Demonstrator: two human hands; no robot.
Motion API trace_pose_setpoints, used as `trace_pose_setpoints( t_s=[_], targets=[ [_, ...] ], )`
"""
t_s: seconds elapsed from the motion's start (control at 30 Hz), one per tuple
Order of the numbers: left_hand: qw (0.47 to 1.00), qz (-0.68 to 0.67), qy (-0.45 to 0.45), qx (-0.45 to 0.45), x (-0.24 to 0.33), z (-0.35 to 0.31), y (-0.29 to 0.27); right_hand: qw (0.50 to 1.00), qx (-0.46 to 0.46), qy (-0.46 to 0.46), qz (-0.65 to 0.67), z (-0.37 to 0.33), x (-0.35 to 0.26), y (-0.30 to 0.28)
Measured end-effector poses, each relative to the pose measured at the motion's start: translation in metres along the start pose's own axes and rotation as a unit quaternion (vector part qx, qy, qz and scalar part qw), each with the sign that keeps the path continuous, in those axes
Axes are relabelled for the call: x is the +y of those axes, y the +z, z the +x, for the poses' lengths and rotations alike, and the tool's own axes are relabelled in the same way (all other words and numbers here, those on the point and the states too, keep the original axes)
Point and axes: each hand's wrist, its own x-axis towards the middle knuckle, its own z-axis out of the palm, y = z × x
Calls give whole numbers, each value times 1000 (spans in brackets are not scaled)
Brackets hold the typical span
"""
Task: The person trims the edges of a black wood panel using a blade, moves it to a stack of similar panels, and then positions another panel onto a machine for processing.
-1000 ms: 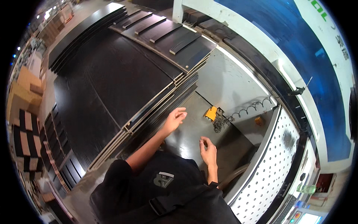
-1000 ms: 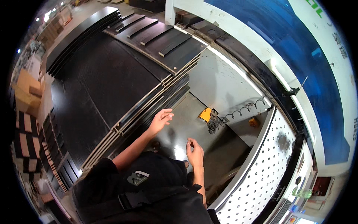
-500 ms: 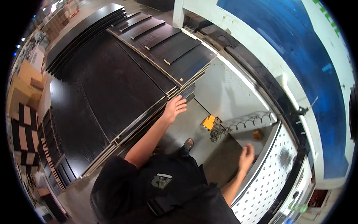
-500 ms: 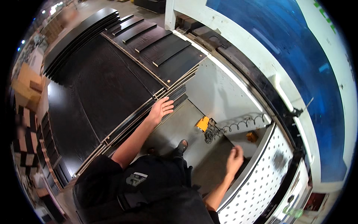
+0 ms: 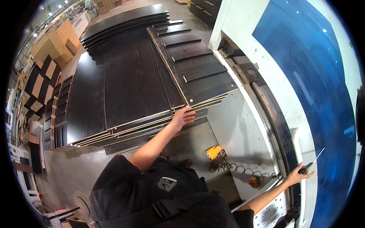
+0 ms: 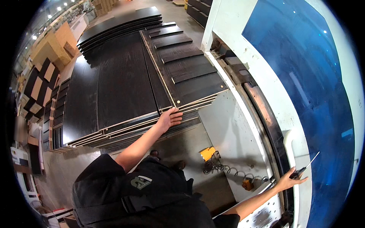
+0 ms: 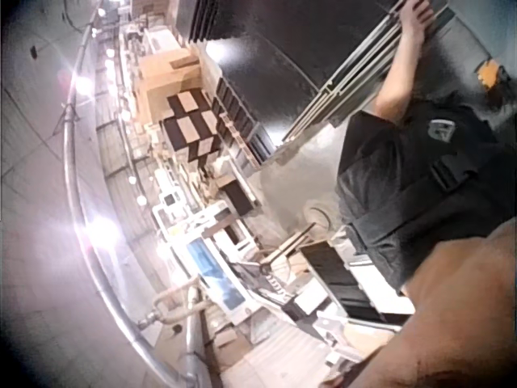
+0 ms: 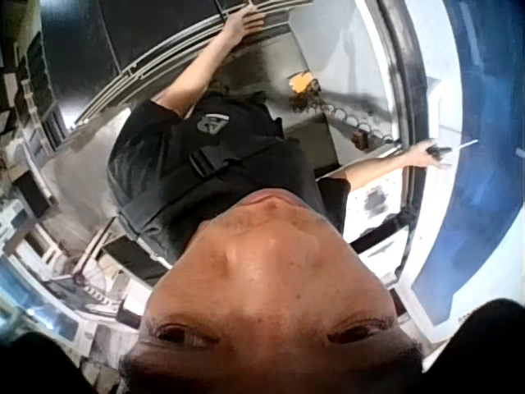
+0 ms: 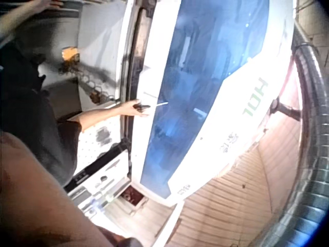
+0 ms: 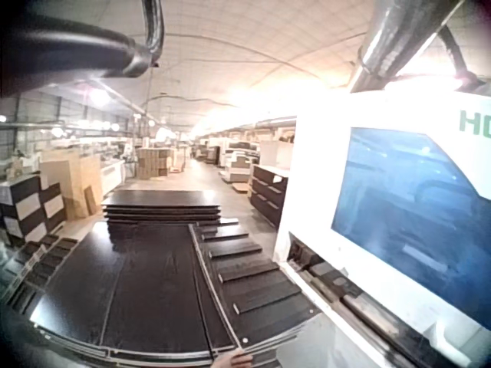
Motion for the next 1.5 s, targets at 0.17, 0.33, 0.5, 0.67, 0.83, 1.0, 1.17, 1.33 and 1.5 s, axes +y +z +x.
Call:
trace_pose_setpoints(
  t_s=[0.17, 0.33, 0.5, 0.67, 0.83, 1.0, 1.17, 1.33, 1.5],
  targets=[
    [999, -36, -5, -23, -6, 13, 4, 999, 6, 30, 36, 30, 52, 9],
    [999, -4, 37, -15, -13, 18, 1, 971, -40, -7, 236, -14, -7, 46],
    [998, 19, 61, 27, -11, 14, -1, 760, -620, 161, 107, -166, -154, 78],
    [997, -27, 67, 32, -20, 9, -2, 625, -718, 144, 270, -255, -218, 74],
    [994, -34, 82, 72, -10, -28, -19, 711, -664, 67, 221, -257, -237, 70],
    [992, 8, 78, 99, -9, -87, -51, 756, -622, 116, 165, -244, -244, 66],
    [983, 8, 98, 153, -14, -145, -94, 778, -600, 108, 152, -243, -246, 77],
    [958, -19, 130, 254, -22, -196, -168, 738, -626, 156, 198, -251, -261, 94],
    [919, -85, 191, 334, -10, -244, -233, 652, -727, 115, 184, -258, -294, 105]
  ],
)
